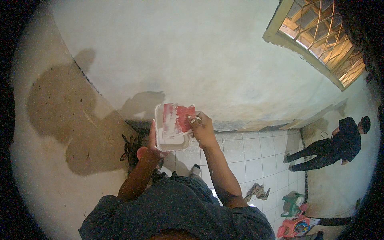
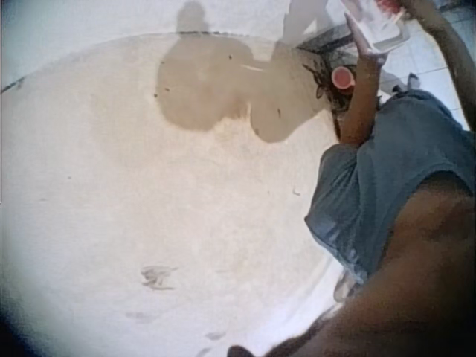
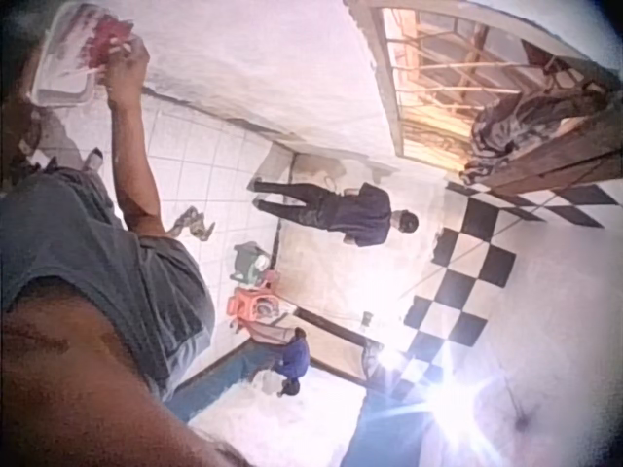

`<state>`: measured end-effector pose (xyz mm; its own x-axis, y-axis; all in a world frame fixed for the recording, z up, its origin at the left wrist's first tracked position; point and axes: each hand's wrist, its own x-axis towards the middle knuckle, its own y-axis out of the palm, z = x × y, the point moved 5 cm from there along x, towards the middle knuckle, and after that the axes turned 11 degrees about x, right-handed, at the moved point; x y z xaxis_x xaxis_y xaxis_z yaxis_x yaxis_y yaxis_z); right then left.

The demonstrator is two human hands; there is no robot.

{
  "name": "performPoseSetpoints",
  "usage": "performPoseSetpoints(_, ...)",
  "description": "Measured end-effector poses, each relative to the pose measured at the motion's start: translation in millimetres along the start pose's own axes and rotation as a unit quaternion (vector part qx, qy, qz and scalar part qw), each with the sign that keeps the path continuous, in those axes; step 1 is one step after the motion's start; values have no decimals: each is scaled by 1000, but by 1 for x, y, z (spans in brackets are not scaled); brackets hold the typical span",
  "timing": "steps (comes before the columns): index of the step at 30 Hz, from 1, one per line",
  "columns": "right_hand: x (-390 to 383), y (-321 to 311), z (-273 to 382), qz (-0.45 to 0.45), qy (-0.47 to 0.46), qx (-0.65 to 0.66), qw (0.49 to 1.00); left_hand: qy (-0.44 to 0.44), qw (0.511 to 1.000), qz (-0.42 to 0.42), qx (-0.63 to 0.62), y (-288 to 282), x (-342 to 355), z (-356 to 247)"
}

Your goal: The person uses a scraper to scoop plaster from a container and apply it to a wall.

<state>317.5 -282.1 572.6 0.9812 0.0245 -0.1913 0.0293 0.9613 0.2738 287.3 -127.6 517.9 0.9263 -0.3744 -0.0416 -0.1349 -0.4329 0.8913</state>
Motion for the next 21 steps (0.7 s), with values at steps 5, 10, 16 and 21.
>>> performPoseSetpoints(5,-8,-3,7,-7,-24,83,996,28,999,43,15,-7,-5,-2)
performPoseSetpoints(10,-12,-8,12,-28,-36,51,998,74,992,63,82,-1,-7,-10)
performPoseSetpoints(16,-5,-13,-5,-6,-84,-188,979,39,997,38,60,19,0,2)
performPoseSetpoints(21,1,-8,-16,7,-194,-312,930,45,995,7,90,31,7,8)
